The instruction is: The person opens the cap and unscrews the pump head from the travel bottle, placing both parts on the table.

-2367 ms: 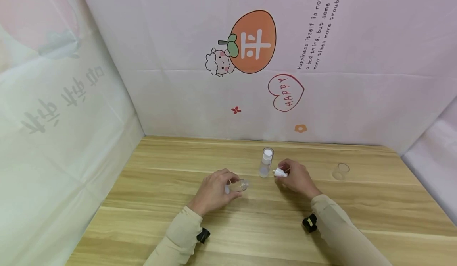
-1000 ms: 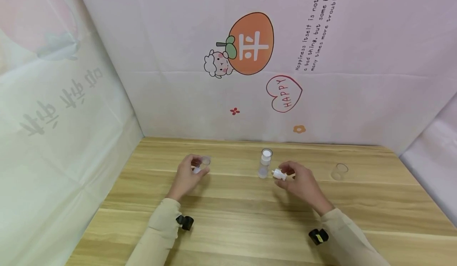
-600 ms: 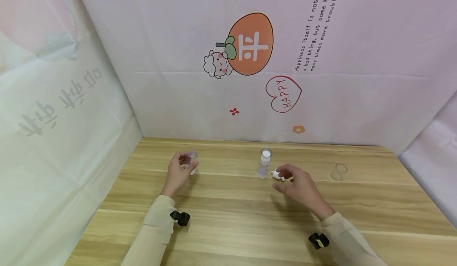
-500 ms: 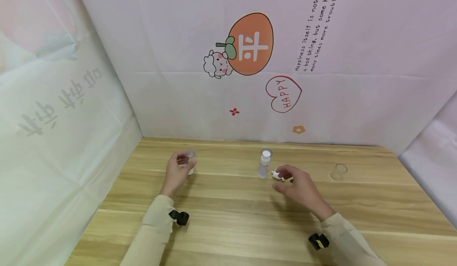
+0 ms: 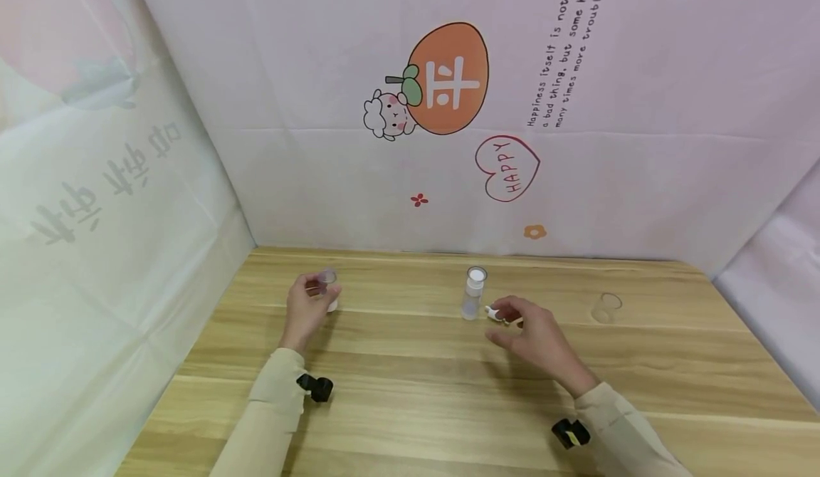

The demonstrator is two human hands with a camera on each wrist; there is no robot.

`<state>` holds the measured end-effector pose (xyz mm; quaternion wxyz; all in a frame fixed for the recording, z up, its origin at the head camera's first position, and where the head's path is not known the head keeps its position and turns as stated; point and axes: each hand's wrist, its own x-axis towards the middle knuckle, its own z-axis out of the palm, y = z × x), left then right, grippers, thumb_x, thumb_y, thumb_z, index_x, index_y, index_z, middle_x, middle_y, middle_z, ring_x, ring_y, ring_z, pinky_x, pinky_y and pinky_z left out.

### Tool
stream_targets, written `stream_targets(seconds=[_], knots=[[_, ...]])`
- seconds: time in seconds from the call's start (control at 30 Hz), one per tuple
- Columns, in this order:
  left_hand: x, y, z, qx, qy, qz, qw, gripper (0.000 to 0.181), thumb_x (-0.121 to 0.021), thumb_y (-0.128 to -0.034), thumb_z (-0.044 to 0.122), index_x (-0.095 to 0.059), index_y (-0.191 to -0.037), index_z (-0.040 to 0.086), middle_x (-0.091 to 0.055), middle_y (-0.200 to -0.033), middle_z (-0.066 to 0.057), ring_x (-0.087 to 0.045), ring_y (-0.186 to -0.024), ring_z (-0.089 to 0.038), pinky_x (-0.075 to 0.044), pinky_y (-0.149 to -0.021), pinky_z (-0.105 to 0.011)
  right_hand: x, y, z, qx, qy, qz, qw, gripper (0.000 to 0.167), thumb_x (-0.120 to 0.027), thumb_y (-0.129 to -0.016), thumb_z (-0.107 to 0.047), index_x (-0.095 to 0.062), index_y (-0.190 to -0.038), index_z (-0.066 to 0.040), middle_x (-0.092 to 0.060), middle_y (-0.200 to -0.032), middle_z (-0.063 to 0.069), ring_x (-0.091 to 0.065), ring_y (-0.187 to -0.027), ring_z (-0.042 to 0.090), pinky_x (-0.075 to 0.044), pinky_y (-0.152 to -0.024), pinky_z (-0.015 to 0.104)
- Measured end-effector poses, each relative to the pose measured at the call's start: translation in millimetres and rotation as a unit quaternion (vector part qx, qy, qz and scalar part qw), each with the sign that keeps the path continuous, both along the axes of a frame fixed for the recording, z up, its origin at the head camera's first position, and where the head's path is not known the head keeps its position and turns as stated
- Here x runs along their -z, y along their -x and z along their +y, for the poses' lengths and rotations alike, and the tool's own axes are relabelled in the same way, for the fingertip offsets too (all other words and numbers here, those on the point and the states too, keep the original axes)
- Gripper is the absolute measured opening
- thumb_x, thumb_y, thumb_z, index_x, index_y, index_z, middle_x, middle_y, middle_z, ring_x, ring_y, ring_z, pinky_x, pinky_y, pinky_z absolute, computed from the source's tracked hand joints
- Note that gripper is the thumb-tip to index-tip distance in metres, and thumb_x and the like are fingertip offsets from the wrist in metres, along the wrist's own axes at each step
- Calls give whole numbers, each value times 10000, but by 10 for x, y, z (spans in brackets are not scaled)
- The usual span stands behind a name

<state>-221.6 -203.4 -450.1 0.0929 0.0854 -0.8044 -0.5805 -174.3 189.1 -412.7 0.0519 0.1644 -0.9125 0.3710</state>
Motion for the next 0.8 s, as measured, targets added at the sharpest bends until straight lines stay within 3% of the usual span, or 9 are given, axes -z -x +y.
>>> stream_targets(seconds=[0.17,0.3,0.8], knots=[[8,-4,-26,-147,65,35,9999,504,-702,-964,115,-473,-1364,-90,-553,-1259,-251,-543,-1177,-354,-476,-962,-404,-3,-8,-5,-17,-21,23,10000,394,-819,-857,-109,-659,-1192,21,-707,-1045,160,-654,-995,362,-526,-845,538],[5,-12,-35,-250,72,-9,9997,505,-712,-955,115,-482,-1355,-90,-552,-1262,-256,-534,-1181,-361,-463,-977,-439,7,-9,3,-33,-10,24,10000,391,-817,-859,-107,-658,-1192,23,-706,-1038,163,-656,-987,360,-532,-832,531],[53,-31,-84,-341,54,-41,9994,506,-712,-955,122,-465,-1335,-102,-529,-1291,-260,-520,-1195,-377,-454,-994,-454,12,0,-2,-63,-32,6,10000,374,-819,-856,-105,-663,-1176,8,-708,-1017,141,-664,-962,323,-533,-805,476]])
